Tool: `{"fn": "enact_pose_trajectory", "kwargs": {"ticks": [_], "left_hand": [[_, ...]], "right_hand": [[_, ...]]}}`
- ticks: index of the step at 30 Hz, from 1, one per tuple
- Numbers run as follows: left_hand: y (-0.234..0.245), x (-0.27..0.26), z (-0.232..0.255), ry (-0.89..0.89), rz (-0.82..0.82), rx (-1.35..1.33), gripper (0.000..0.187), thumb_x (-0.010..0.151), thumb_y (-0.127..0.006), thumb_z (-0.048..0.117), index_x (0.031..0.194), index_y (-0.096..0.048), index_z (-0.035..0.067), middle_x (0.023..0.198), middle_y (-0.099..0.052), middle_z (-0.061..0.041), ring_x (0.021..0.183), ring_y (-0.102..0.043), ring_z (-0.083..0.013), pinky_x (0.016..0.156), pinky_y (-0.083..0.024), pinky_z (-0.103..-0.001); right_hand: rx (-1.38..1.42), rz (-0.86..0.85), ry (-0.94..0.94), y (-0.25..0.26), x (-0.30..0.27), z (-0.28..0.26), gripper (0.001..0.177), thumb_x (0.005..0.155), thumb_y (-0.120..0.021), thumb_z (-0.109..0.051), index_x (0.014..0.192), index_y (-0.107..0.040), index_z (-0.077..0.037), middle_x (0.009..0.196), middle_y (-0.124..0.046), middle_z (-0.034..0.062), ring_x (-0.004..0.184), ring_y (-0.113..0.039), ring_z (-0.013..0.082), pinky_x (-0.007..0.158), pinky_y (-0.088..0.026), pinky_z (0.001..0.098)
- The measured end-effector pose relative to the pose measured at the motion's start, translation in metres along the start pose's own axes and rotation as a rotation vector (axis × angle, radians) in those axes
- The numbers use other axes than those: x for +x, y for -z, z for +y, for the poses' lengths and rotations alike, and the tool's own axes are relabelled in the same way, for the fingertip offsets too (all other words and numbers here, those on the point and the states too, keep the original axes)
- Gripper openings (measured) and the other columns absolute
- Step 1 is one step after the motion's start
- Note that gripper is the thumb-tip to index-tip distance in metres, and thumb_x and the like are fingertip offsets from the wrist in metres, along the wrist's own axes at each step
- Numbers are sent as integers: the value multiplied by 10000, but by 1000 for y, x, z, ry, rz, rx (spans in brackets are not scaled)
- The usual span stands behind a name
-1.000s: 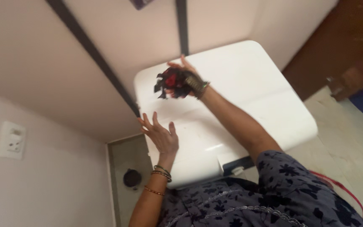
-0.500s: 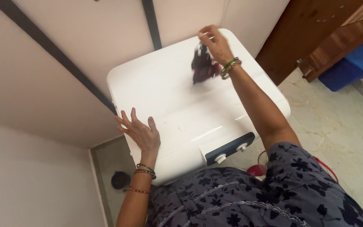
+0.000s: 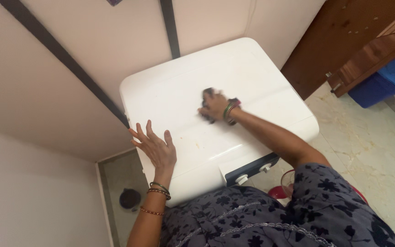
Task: The person wipes the top and sides of a white evaporative cooler with a cloth, periodically rinsing the cloth in a blue bucket of water.
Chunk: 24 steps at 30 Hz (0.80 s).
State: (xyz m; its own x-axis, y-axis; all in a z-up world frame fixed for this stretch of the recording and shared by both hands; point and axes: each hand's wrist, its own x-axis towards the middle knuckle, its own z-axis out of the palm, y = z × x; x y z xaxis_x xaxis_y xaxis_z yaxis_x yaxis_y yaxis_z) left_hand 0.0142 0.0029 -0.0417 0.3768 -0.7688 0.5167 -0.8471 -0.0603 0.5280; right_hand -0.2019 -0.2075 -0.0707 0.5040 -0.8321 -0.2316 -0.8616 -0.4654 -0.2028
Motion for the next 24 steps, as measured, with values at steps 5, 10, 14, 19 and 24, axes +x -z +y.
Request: {"fn": "enact_pose_trajectory", "kwargs": {"ticks": [5,10,14,19,24], "left_hand": [[2,-4,-2,31,-37,6,677,996,-574,326,1529,-262,48,1580,-196,-282,1537,16,-521,1194,-7,-750],[0,-7,-6,10,-15,3,657,1016,-558,323,1534,-267,45,1576,-215,-282,1541,-2,-523,1196,-9,-758],[0,-7,-8,30,-18,15,654,1017,-550,321,1535,-264,44,1565,-221,-279,1536,-14,-528,1189,-12,-767],[-1,-5,-4,43,-9,25,661,1013,-557,330,1535,-268,47,1580,-210,-287,1539,3,-525,1195,-6,-759],[-2,-3,1,37,-28,-22,684,1005,-550,360,1532,-265,30,1584,-195,-298,1536,40,-525,1192,13,-752]], "right_hand": [[104,80,348,-12,-8,-33,758,975,-520,-458,1562,-276,-46,1696,-57,217,1532,-20,382,1203,-177,578],[-126,-57,102,46,1,0,853,867,-603,-333,1614,-214,-195,1699,-53,66,1557,-6,319,1184,-117,670],[1,185,-149,74,19,101,909,859,-711,-293,1602,-207,-149,1681,-169,109,1520,-80,359,1101,-93,809],[-40,183,-497,67,29,222,551,1052,-410,-376,1557,-396,-157,1730,-69,103,1564,-42,374,1192,-27,761],[-139,453,-549,44,65,200,654,974,-379,-390,1521,-364,-33,1635,-147,216,1509,-107,401,1134,-115,643]]}}
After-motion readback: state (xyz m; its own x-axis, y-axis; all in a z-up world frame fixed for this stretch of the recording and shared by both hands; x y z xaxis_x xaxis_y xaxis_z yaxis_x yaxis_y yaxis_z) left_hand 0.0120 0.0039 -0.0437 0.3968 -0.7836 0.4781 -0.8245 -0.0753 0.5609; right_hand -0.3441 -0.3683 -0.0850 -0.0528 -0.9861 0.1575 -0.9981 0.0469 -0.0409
